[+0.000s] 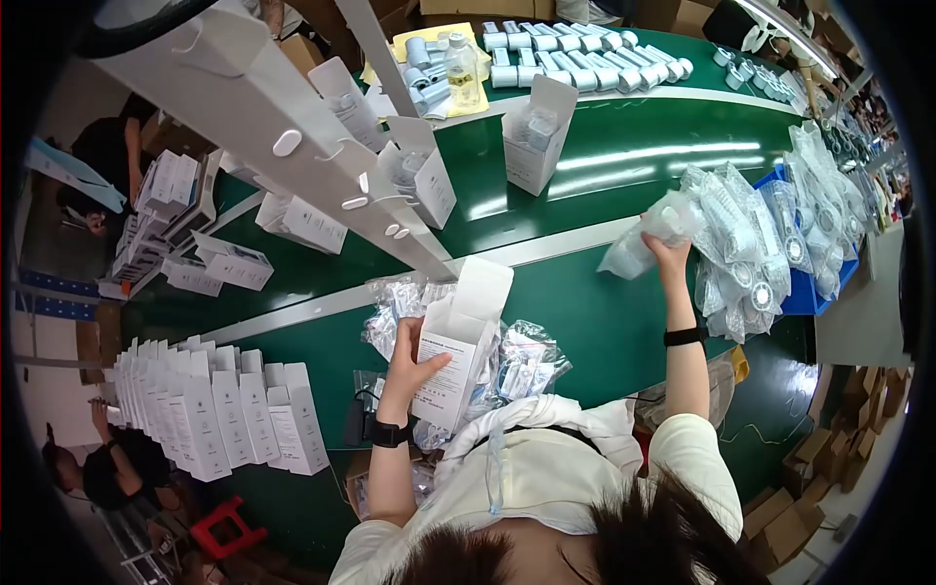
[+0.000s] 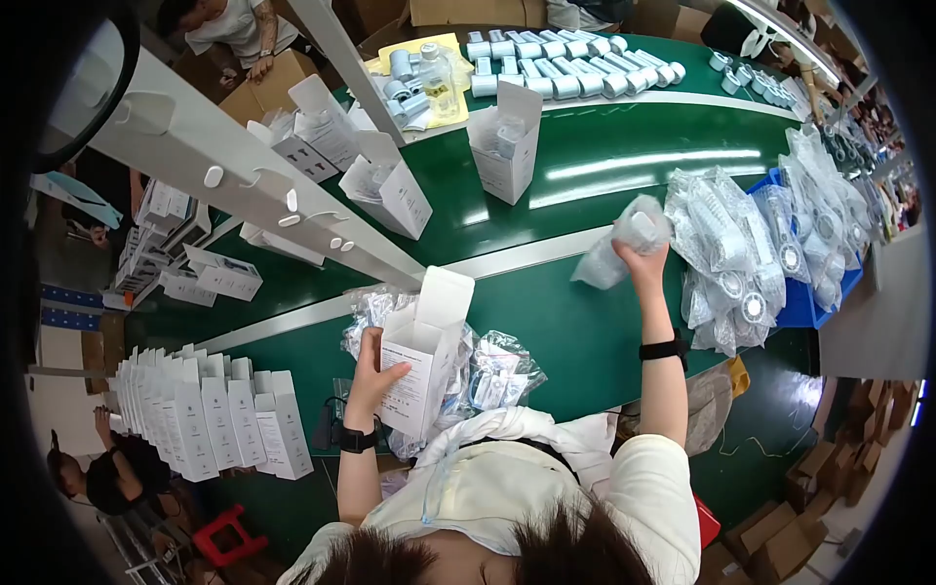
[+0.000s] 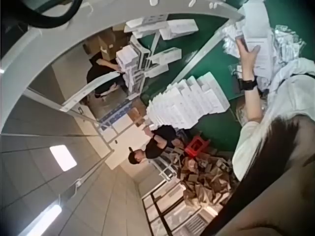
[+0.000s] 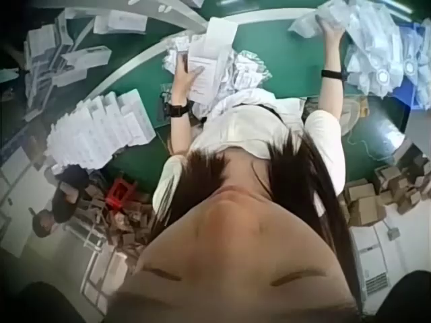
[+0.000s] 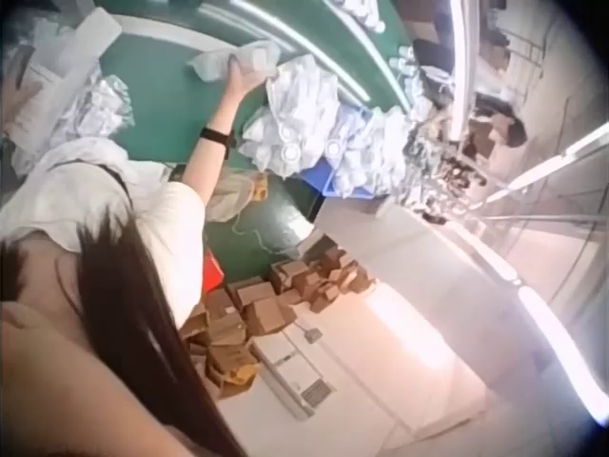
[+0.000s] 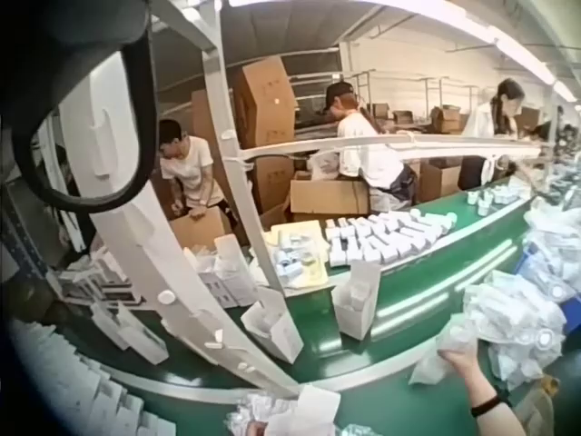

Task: The person empties a sack of items onto a table and then packs several boxes by placing a small plastic bag and a bubble-wrapped component into each one.

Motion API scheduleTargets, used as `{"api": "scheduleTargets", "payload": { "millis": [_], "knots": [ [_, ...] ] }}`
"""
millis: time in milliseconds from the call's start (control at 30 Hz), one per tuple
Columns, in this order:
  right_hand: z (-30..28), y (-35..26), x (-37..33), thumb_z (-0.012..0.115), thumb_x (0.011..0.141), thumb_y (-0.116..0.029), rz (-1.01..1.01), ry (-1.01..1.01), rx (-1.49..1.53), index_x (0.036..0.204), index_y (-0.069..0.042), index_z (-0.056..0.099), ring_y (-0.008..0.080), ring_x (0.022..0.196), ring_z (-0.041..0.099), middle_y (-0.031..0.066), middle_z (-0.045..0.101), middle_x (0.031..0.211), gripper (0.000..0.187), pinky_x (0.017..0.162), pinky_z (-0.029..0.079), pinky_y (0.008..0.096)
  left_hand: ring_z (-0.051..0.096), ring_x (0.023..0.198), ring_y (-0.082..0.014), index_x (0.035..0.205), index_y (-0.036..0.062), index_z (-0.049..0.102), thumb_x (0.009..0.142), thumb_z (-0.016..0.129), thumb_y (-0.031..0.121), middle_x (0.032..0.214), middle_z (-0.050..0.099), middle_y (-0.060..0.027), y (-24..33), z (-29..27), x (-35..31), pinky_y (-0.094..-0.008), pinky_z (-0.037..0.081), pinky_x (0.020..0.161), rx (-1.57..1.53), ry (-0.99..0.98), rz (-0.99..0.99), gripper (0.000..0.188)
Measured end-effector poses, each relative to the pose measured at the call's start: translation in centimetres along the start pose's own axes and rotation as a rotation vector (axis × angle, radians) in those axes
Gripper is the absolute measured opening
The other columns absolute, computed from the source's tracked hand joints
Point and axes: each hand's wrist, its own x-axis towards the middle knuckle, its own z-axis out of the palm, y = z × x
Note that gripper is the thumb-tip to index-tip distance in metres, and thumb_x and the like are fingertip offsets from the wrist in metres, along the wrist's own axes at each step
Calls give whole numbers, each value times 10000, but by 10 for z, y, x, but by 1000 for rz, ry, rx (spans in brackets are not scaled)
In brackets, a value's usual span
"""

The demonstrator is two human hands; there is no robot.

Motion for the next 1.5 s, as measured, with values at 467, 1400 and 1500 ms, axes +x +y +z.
{"api": "scheduleTargets", "payload": {
  "millis": [467,1400,1500],
  "knots": [
    [119,-157,-35,534,800,-53,673,-78,1467,1159,10,413,268,1025,509,155,513,1113,384,916,396,398,460,1052,-285,1161,65,314,565,780,145,1164,411,-166,51,33,-7,-365,389,873,456,79,293,760],
    [146,-19,-119,706,642,-99,114,-1034,-419,1005,-7,540,270,819,543,112,572,865,410,741,446,328,502,874,-260,913,4,503,588,751,88,1043,483,-154,39,11,-8,-306,399,762,524,619,422,418],
    [129,-40,-101,708,636,-80,39,-1025,-323,945,7,553,261,747,563,103,583,808,357,703,459,312,520,691,-170,817,-21,559,629,710,41,903,527,-104,34,1,-11,-244,410,622,608,523,363,249]
  ]
}}
